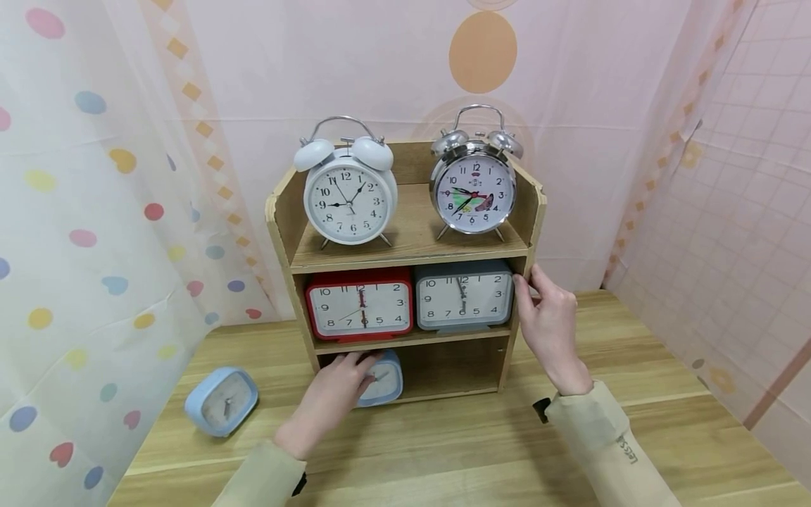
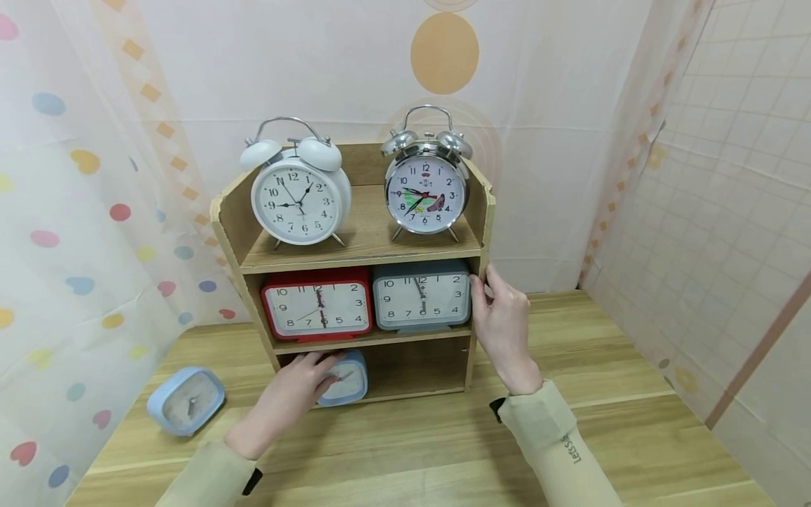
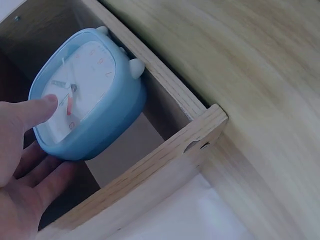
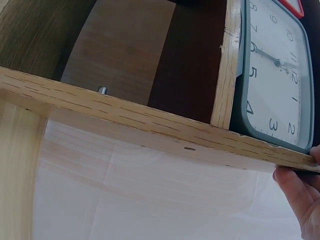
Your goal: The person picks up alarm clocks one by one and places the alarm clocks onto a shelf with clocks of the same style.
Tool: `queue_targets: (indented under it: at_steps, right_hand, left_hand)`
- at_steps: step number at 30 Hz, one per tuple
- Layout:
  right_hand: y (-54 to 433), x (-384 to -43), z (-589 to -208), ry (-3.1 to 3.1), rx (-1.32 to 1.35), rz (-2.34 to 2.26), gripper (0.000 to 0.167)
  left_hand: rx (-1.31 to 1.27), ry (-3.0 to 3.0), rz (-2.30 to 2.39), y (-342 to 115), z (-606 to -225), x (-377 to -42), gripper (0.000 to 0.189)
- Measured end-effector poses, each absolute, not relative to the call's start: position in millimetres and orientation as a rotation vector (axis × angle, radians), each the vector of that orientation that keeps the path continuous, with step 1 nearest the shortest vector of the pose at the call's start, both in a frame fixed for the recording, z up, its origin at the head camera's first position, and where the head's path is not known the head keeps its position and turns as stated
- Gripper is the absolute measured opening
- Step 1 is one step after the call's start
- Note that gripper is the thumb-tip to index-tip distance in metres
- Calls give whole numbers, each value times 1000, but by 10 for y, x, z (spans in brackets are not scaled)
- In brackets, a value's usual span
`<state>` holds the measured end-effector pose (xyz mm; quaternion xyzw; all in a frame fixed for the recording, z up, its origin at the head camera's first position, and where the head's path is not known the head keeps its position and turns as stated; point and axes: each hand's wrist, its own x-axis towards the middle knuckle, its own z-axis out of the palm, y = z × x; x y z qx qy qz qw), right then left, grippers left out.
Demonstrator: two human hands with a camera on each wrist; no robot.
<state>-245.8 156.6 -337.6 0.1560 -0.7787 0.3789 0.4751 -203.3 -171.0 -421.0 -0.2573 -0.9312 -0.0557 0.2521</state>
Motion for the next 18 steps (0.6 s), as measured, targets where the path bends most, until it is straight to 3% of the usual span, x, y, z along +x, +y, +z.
queue_targets:
  at_steps: [11,18]
  right_hand:
    - [1553,-2448,-3372,-1899,383,931,18]
    - [1540,-2445,-3376,-1890,385,935,19]
  left_hand:
    - [-748,-2359,24,-1711,-4326,-2026,56]
    - [-735,-2360,19,-1711,-4360,-2030,56]
